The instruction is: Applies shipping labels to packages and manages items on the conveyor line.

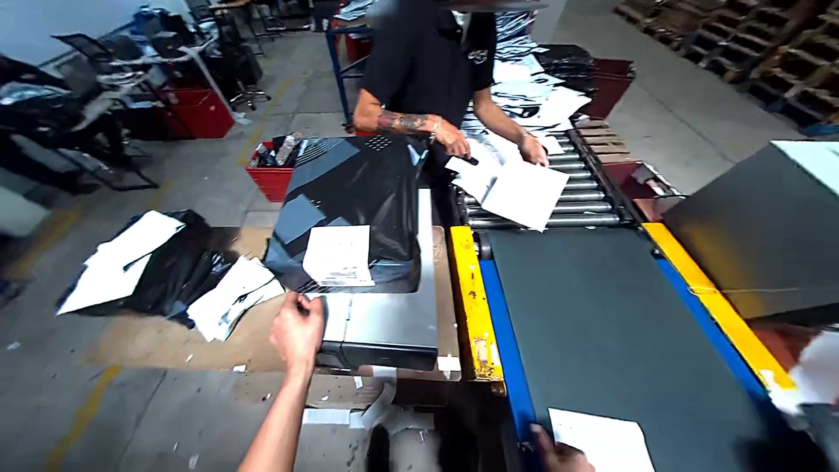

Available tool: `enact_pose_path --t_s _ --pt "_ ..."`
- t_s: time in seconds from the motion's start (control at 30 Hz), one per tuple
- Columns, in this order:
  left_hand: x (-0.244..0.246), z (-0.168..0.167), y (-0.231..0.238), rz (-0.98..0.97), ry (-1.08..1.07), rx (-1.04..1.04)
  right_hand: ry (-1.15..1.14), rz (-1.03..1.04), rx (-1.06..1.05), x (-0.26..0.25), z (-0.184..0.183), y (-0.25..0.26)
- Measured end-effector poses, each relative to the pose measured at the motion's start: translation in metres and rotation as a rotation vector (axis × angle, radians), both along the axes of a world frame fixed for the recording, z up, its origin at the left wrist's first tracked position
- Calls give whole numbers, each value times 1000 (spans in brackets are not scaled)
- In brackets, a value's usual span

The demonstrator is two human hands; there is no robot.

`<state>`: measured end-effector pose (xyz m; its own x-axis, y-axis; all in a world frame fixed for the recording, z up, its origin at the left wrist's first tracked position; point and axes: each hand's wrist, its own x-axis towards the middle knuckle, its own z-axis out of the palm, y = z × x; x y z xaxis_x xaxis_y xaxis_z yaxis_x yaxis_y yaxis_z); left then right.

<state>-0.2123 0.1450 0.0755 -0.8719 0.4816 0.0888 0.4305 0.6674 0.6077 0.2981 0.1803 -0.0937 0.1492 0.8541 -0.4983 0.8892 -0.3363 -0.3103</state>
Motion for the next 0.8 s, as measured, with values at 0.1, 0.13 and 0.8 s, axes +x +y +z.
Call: enact_pose_path --t_s 0.1,0.13,0.8 --pt "-1 1 -2 10 -15 -35 534 159 113 -142 -3 -48" --pt "-1 1 -2 5 -14 -36 703 133 84 -185 -4 -56" --pt "4 -8 9 -133 19 67 734 -442 157 -133 13 13"
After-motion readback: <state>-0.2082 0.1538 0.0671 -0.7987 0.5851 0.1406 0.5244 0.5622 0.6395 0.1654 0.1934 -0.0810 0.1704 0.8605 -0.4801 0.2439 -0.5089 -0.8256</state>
